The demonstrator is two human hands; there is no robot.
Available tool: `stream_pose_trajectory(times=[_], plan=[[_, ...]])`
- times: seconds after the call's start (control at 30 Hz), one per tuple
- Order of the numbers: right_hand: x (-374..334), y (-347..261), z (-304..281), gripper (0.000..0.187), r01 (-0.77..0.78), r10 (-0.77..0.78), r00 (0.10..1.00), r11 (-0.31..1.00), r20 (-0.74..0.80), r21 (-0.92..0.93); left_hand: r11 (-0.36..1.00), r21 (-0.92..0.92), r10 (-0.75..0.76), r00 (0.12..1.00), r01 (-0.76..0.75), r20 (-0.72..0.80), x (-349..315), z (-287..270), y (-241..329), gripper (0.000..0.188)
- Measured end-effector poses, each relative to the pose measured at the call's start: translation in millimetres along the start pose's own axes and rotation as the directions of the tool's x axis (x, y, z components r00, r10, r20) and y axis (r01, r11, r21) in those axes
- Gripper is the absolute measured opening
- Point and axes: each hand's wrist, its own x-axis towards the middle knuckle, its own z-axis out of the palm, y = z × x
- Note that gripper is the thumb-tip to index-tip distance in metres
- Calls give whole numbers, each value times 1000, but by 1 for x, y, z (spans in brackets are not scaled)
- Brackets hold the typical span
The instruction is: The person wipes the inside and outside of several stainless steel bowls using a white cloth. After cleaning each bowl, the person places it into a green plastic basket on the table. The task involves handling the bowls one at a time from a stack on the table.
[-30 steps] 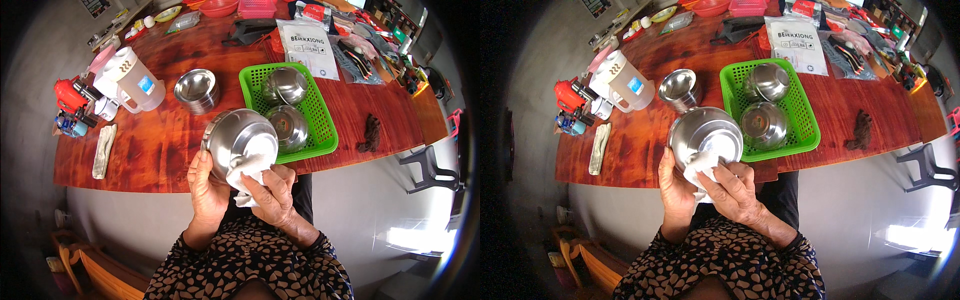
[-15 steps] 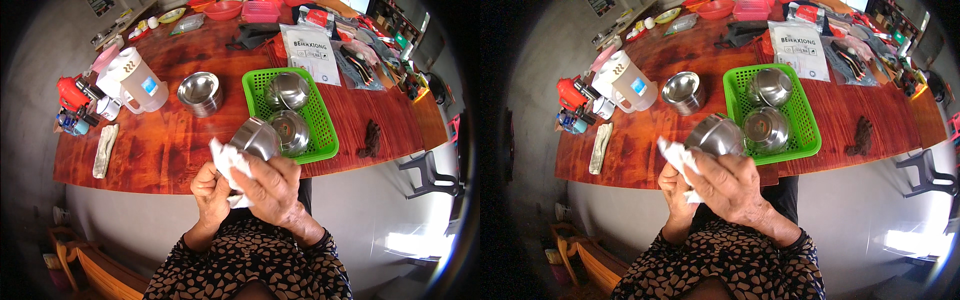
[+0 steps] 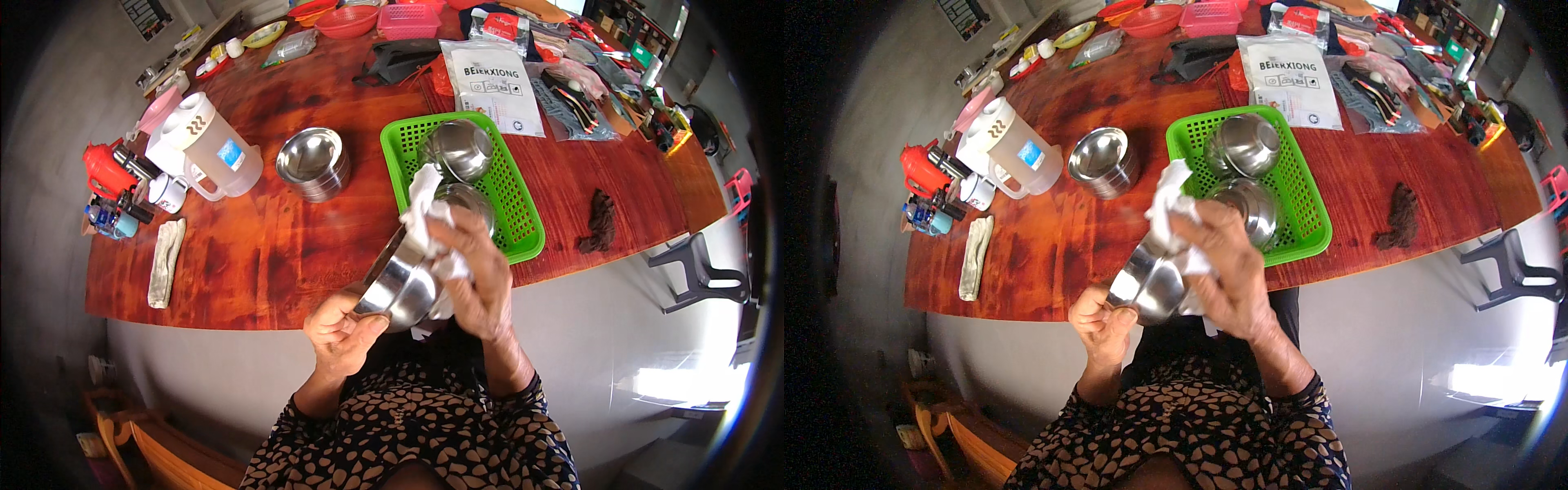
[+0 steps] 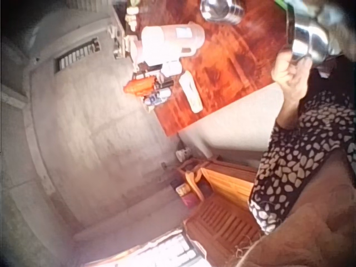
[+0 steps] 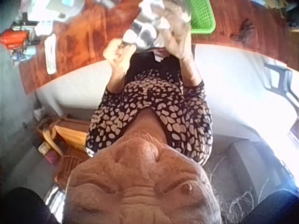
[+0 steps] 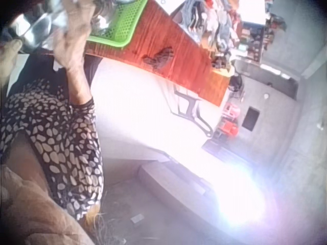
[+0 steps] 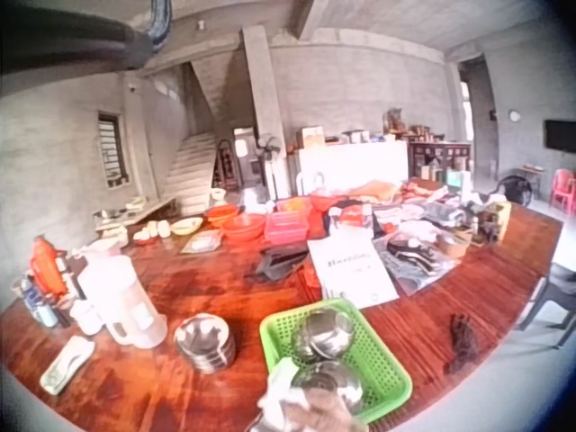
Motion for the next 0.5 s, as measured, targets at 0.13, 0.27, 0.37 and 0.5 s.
stream_pose_trajectory(times=[0.13,0.27,0.37,0.5], plan=[[-12,-15,24,45,442,-385,896,809,219,-386,995,49,-80,994,84,-70,-1,-1,0,12],[-12,-19,16,46,401,-337,914,839,225,-369,999,-4,-48,996,48,-79,-5,-4,-3,15],[-2,-11,5,45,195,-183,977,975,109,-110,998,-64,-20,1000,19,-21,-2,-6,-1,16],[18,1,-8,39,-38,21,994,986,109,162,987,-159,22,1000,-21,4,-1,-7,-3,18]])
